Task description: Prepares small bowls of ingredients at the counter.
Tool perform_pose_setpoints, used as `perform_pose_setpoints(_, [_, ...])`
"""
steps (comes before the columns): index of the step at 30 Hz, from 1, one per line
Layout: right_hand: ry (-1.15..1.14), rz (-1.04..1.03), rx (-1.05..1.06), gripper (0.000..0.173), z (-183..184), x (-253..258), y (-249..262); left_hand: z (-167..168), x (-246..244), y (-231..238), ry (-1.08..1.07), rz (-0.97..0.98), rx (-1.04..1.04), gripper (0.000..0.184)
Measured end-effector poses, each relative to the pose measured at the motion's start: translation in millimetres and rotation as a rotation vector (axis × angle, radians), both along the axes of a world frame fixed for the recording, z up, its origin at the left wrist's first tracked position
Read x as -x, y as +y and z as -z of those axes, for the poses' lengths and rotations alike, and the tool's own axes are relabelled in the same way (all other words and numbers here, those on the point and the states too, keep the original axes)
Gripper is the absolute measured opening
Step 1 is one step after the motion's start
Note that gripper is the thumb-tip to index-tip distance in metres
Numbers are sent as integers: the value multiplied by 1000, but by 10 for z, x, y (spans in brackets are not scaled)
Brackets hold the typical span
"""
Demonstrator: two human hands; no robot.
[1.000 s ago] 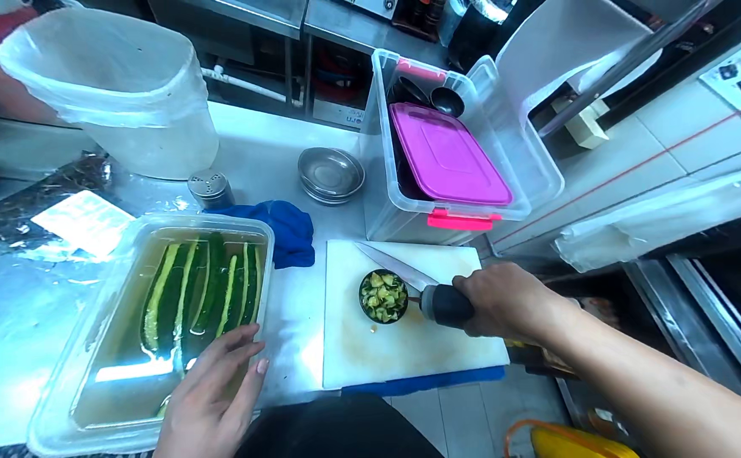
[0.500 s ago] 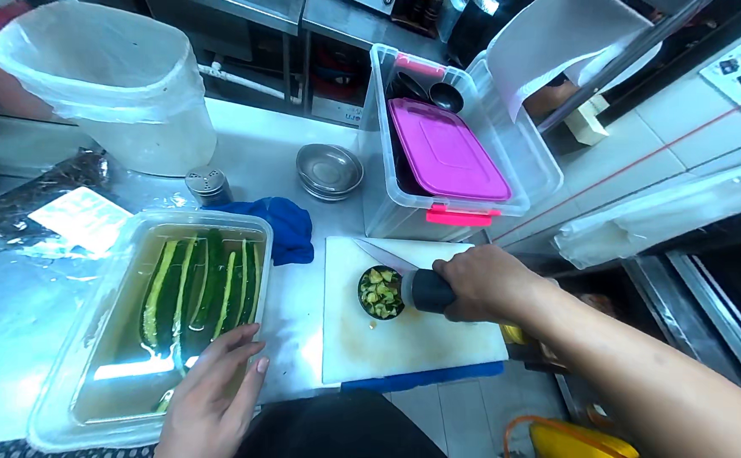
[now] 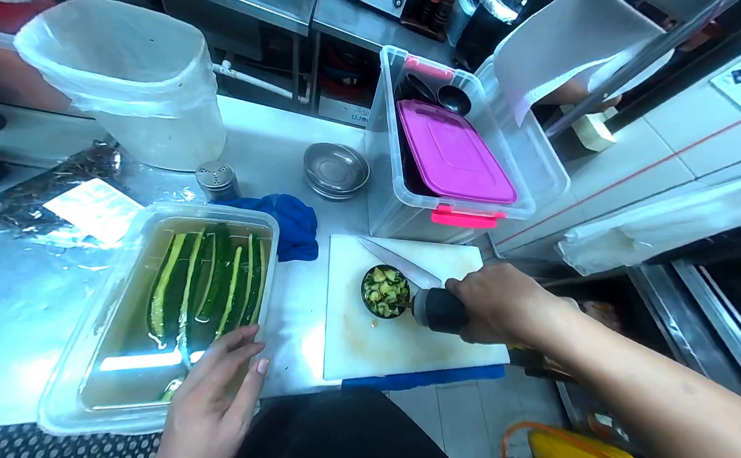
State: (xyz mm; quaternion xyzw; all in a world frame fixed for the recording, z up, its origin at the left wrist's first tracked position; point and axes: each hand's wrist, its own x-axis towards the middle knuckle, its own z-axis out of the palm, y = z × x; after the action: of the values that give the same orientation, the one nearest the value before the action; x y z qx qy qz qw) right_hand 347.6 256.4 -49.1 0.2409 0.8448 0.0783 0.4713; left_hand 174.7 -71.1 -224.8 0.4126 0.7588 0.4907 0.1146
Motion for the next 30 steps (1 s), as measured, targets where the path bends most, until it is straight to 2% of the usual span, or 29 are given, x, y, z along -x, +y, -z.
perform_pose_setpoints(5, [49, -4, 60, 49, 123, 119, -76, -32, -39, 44, -3, 24, -1, 28])
perform_pose_setpoints(10, [110, 23, 16, 47, 128, 100, 37, -64, -29, 40, 14, 22, -8, 28])
perform_pose_setpoints(15, [77, 44, 40, 49, 86, -51, 2, -70, -36, -10, 6, 15, 35, 28])
perform_pose_setpoints(21, [76, 19, 83, 49, 220, -16, -54, -112, -35, 67, 3, 82, 13, 26])
perform_pose_setpoints(26, [96, 105, 17, 50, 55, -170, 63, -170, 57, 96, 26, 69, 2, 27])
perform_pose_setpoints(28, [178, 155, 31, 57, -10, -280, 96, -150, 53, 128, 13, 63, -24, 27])
perform_pose_setpoints(30, [401, 178, 124, 68, 43, -317, 104, -194, 52, 170, -49, 88, -7, 32])
